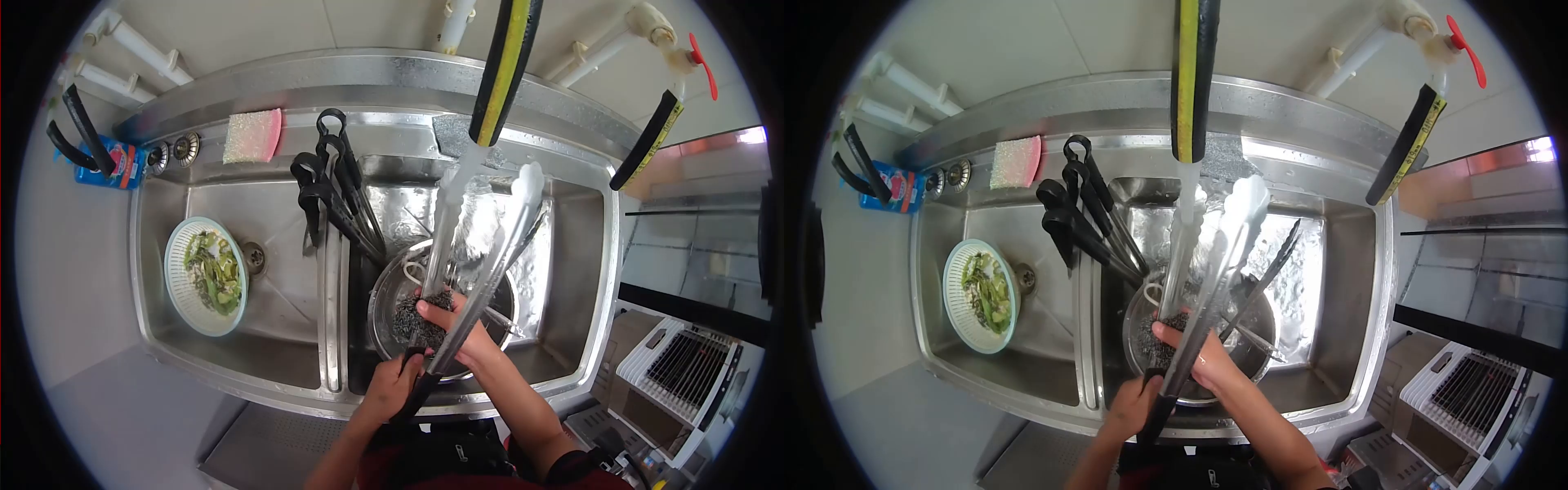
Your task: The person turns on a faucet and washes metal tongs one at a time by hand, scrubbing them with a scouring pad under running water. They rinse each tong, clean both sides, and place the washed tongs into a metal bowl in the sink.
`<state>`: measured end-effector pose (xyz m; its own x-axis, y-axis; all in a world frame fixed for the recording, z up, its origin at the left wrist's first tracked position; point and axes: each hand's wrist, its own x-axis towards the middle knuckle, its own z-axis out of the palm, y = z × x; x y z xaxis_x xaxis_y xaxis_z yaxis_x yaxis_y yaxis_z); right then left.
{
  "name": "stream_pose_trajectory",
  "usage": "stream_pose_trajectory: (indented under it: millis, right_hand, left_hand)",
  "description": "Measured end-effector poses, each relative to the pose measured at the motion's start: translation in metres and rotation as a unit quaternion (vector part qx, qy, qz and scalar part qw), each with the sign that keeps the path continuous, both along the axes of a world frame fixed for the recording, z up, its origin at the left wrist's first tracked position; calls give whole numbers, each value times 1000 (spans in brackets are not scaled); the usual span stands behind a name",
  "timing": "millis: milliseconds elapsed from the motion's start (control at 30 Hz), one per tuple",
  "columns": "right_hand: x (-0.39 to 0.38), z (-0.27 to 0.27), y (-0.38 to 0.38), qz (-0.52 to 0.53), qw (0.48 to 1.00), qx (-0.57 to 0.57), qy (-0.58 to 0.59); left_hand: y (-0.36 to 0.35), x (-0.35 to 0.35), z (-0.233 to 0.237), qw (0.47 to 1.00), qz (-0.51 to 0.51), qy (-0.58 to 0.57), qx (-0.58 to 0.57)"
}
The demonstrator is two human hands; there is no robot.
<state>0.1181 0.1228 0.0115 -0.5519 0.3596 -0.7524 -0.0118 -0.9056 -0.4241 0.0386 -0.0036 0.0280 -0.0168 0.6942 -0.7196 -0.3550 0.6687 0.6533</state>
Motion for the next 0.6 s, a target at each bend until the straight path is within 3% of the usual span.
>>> stream_pose_trajectory:
  millis: [67,133,200,233,267,300,367,400,433,500,533,567,600]
  right_hand:
    - [-3,-1,-3,-24,1000,-8,-12]
    - [-6,-5,-1,-40,998,38,18]
    - [-21,-23,20,-61,972,194,-114]
    - [-24,-14,55,-30,991,98,-82]
    - [-30,-14,86,-24,994,81,-72]
    - [-36,-11,101,-49,993,102,24]
    - [-33,-33,87,-44,995,84,-32]
    - [-30,-46,65,-5,990,130,-61]
    - [-26,-57,27,-9,947,194,-254]
    - [-30,-17,16,-75,997,-2,10]
    - [-40,6,35,-50,997,57,-32]
    - [-37,-10,63,-2,1000,12,25]
    - [-39,-15,91,-26,999,15,46]
  left_hand:
    - [8,7,10,975,20,214,53]
    - [12,6,11,973,12,223,57]
    - [9,8,12,972,7,229,56]
    - [3,11,14,973,-1,222,65]
    - [-3,14,16,974,-14,213,75]
    - [-11,17,13,975,-19,210,74]
    - [-21,21,2,961,12,234,148]
    - [-15,14,10,940,-21,314,131]
    - [-11,8,8,940,-18,314,130]
    - [-5,-1,2,980,-18,190,57]
    - [-6,6,1,971,14,213,106]
    - [-7,11,5,972,12,210,103]
    - [-8,14,12,979,-1,185,90]
